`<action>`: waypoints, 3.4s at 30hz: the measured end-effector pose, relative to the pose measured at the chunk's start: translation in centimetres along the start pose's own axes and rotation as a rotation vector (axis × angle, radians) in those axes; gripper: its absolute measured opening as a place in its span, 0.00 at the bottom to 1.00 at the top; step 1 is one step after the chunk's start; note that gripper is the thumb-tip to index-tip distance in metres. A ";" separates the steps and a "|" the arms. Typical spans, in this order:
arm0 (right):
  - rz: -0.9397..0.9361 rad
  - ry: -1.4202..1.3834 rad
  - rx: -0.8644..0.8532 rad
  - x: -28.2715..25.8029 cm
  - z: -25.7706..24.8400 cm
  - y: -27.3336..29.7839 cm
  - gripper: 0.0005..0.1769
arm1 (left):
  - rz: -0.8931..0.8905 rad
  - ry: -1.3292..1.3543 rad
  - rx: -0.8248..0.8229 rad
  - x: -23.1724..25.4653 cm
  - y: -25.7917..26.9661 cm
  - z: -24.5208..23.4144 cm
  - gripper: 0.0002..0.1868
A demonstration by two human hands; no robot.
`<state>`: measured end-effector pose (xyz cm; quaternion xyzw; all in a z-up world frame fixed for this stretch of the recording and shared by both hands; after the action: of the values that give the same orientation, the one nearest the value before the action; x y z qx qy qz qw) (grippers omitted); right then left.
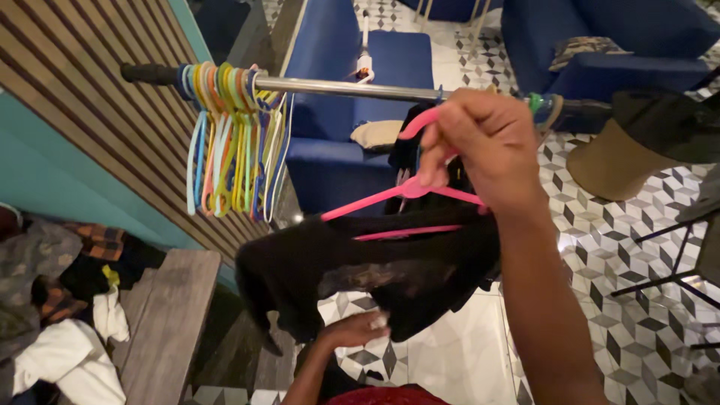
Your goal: The person smooths a black graphic t-shirt on a wooden table, then picks up a pink hanger and places the t-shirt on it. They hang the t-shirt on a metal clothing rack. The person then picks up a black sweatshirt from a pile of clothes and lays it flat on the table.
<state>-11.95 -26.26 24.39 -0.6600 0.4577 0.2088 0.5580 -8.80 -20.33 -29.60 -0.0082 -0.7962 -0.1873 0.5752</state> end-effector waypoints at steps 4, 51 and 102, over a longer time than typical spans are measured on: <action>0.069 0.026 -0.103 1.2 1.4 -0.6 0.20 | 0.517 0.242 0.205 14.3 7.5 -3.6 0.33; -0.117 0.009 -0.212 3.7 -6.8 -4.0 0.26 | 0.713 0.010 1.561 9.0 24.2 -15.0 0.31; -0.123 -0.010 -0.253 1.5 1.0 -4.2 0.22 | 0.644 -0.473 1.023 25.4 23.7 -7.5 0.12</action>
<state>-7.41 -26.03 25.23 -0.7509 0.3836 0.2335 0.4842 -5.15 -5.70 2.62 -0.0127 -0.8478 0.4043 0.3429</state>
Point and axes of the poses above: each hand's wrist, its own y-axis away from the middle knuckle, its own z-axis out of the palm, x = y × z, the point moved 9 cm from there along -y, towards the middle knuckle, and after that the axes turned 11 degrees about -x, right-handed, at the moved point
